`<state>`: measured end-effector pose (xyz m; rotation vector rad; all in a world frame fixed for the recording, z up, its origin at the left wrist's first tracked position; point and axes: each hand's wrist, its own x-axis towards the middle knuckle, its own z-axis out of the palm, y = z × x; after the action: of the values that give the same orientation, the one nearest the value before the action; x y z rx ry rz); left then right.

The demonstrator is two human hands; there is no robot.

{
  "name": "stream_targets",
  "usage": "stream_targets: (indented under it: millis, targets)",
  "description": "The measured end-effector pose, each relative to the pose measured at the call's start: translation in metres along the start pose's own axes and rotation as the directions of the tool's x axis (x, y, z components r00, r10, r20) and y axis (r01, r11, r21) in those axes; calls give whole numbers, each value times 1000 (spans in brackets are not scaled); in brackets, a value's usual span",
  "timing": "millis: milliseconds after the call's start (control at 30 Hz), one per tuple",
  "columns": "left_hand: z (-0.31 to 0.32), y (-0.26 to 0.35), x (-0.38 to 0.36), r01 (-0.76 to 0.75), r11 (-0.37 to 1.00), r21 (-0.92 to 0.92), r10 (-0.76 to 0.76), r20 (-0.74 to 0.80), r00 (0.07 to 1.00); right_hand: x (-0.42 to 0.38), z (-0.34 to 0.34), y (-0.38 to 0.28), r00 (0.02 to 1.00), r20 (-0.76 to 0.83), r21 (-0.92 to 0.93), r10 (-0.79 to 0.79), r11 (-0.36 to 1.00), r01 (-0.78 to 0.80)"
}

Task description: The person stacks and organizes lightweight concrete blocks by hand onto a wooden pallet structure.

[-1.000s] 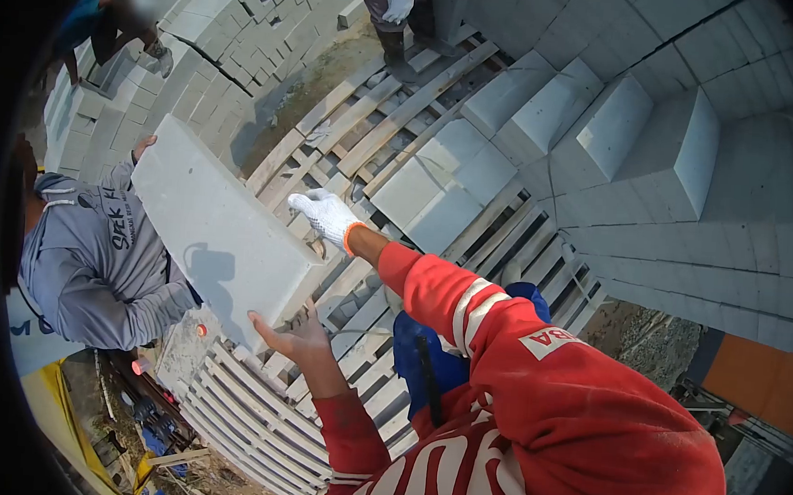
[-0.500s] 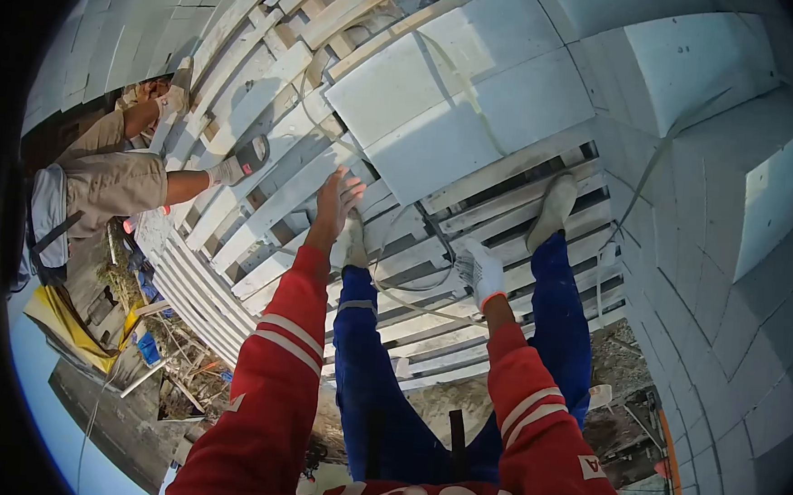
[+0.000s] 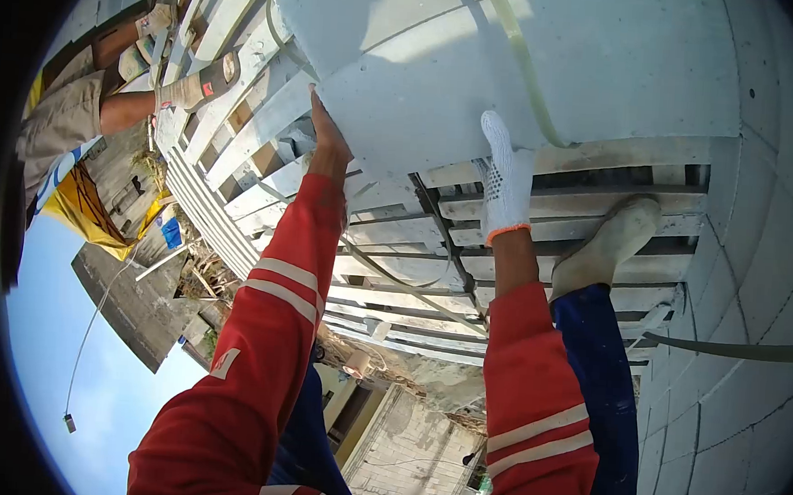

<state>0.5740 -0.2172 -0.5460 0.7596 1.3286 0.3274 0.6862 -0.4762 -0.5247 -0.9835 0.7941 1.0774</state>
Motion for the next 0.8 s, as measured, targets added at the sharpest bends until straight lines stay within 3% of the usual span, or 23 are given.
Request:
stream_targets:
  millis: [33,100,133,200,233,300,367,500,600,633,800]
  targets:
    - [3,10,-16,-9,1000,5,9,-10,1000,-11,5,1,998,-50,-26,32,999,-33]
    - [6,30,-47,73,992,-100,-59,137,989,-23,4,0,998,-31,-28,48,998,-49]
    - [2,34,-65,69,992,-103,-56,123,991,-37,8,-6,997,-66,57,32,998,-29]
    - [1,55,-98,111,980,162,-114,10,993,-58,14,-20,998,-56,239,-18,971,31]
    - [5,68,-121,111,984,142,-117,30,993,-63,7,-29,999,-21,337,-51,940,55]
    - [21,99,-181,56,983,175,-85,163,983,-71,-18,-61,989,-133,460,-64,880,119]
    - [39,121,-230,-127,927,352,47,226,973,-77,-16,-86,927,-291,280,-237,905,320]
    - [113,145,-333,-195,874,446,189,58,980,-111,-25,-104,960,-160,142,-229,957,252]
    - [123,184,-404,-189,798,572,248,-26,969,-164,2,-99,975,-122,147,-188,968,205]
    - [116,201,-425,-181,731,658,289,-57,956,-182,10,-95,979,-102,159,-175,969,190]
    - [-1,303,-511,-30,741,670,99,-64,993,-295,64,-41,996,13,250,-91,964,85]
